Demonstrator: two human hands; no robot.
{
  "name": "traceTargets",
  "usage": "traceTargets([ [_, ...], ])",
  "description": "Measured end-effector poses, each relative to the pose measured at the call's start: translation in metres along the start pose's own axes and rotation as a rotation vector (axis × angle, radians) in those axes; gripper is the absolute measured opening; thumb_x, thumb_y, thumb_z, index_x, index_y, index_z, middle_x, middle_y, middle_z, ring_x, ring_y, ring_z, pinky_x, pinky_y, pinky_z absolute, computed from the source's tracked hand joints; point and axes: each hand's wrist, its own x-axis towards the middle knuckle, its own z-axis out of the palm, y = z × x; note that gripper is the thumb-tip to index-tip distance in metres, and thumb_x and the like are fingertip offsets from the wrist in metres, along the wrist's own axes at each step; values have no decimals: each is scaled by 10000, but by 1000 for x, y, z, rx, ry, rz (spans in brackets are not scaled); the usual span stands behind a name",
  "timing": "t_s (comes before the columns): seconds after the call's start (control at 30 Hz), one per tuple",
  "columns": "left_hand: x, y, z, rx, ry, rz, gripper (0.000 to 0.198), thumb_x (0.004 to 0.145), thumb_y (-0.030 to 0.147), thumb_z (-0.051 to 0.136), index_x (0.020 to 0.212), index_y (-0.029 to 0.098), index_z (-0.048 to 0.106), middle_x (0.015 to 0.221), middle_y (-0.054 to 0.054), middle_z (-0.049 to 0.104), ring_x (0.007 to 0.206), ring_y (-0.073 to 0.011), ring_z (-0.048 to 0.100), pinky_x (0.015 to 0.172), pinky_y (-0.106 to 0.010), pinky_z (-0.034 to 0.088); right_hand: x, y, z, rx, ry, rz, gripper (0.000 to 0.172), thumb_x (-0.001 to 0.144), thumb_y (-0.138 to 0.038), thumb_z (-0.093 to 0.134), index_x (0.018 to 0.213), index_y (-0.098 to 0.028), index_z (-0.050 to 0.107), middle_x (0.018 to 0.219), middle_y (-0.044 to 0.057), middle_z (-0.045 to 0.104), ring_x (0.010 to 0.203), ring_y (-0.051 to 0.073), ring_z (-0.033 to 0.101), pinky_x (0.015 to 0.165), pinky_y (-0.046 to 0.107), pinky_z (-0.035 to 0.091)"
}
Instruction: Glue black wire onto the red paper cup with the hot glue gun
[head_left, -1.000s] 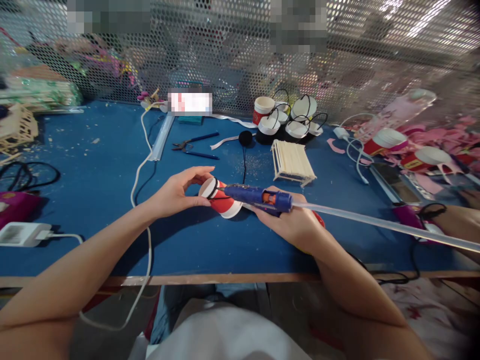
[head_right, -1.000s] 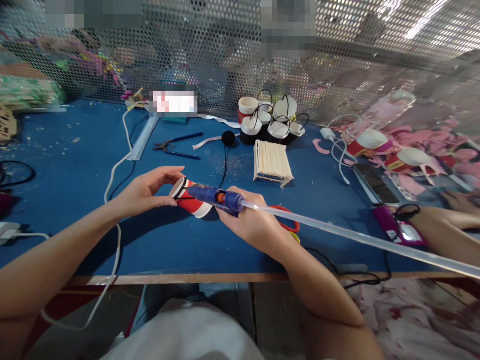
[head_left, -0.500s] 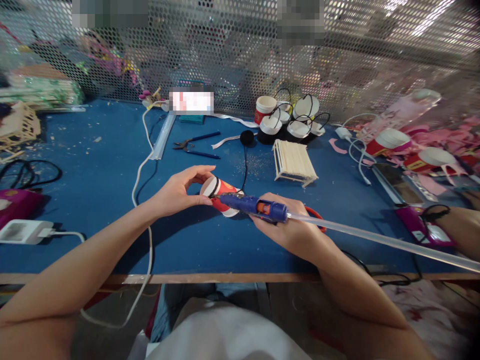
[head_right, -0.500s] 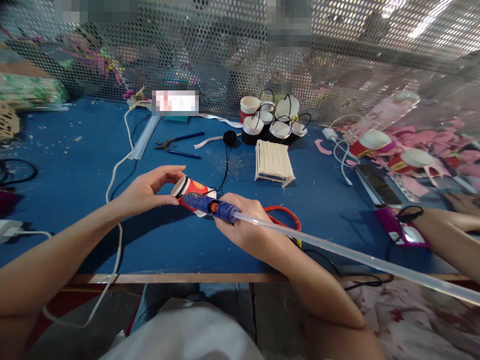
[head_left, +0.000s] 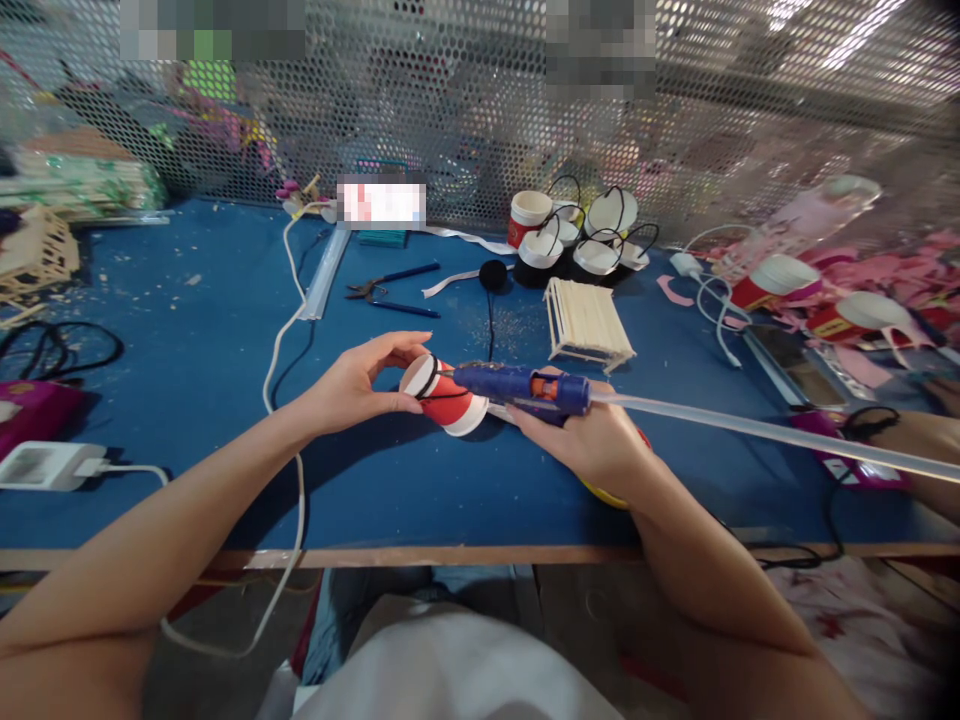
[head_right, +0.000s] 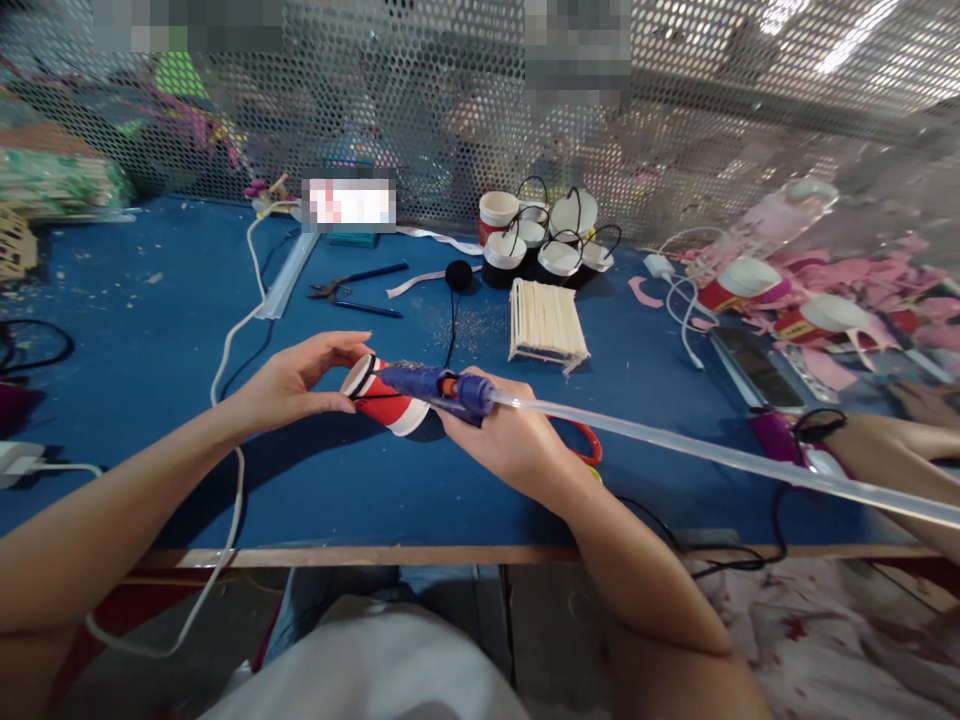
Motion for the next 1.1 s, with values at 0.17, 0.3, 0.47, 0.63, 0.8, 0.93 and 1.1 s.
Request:
traceTargets([
  [0.17, -1, -2, 0, -11, -12, 31, 729, 669, 191, 778, 1322, 260, 462, 1124, -77, 604, 1041, -205, 591, 982, -408, 453, 6, 5, 4, 3, 40, -21, 144, 784, -296, 610, 705, -204, 532, 635, -14, 615, 548, 127, 553, 518, 237, 432],
  [0.3, 0, -2, 1, -10, 0, 25, 731, 664, 197, 781, 1321, 255, 465, 1118, -84, 609, 1035, -212, 594, 978, -420, 456, 4, 3, 4, -23, 42, -10, 133, 786, -299, 613, 728, -205, 538, 655, -10, 618, 572, 133, 561, 527, 240, 431],
  [0.47, 1, -2, 2, 0, 34, -2, 715, 646, 209, 790, 1295, 242, 492, 1091, -84, 617, 1002, -213, 603, 963, -442, 458, -2, -2, 0, -46, 9, 2, 92, 784, -279, 617, 778, -200, 569, 684, -5, 624, 605, 136, 552, 549, 245, 417],
  [0.63, 1, 0, 4, 4, 65, -57, 706, 630, 232, 801, 1272, 219, 508, 1083, -87, 615, 995, -212, 598, 955, -439, 458, -5, -6, -2, -36, -29, -35, 77, 780, -249, 613, 752, -203, 558, 633, -26, 583, 553, 109, 502, 534, 231, 392],
  [0.8, 2, 3, 4, 9, 64, -90, 701, 638, 269, 797, 1271, 209, 501, 1067, -85, 611, 974, -208, 598, 934, -431, 467, -8, -11, -1, -54, -44, -55, 80, 767, -213, 608, 716, -206, 547, 590, -36, 549, 516, 98, 465, 511, 225, 369],
  [0.93, 0, 1, 3, 49, 61, -99, 710, 647, 280, 791, 1289, 228, 491, 1099, -90, 618, 1004, -227, 598, 945, -439, 455, -9, -13, 0, -32, -68, -91, 88, 783, -213, 593, 711, -209, 541, 597, -35, 552, 516, 97, 456, 515, 226, 375],
  [1.1, -2, -4, 3, 51, 57, -77, 717, 654, 262, 789, 1302, 239, 485, 1123, -92, 622, 1038, -235, 593, 964, -434, 443, -7, -9, -2, -20, -85, -40, 79, 782, -221, 599, 722, -205, 550, 615, -29, 573, 537, 107, 490, 519, 229, 394],
])
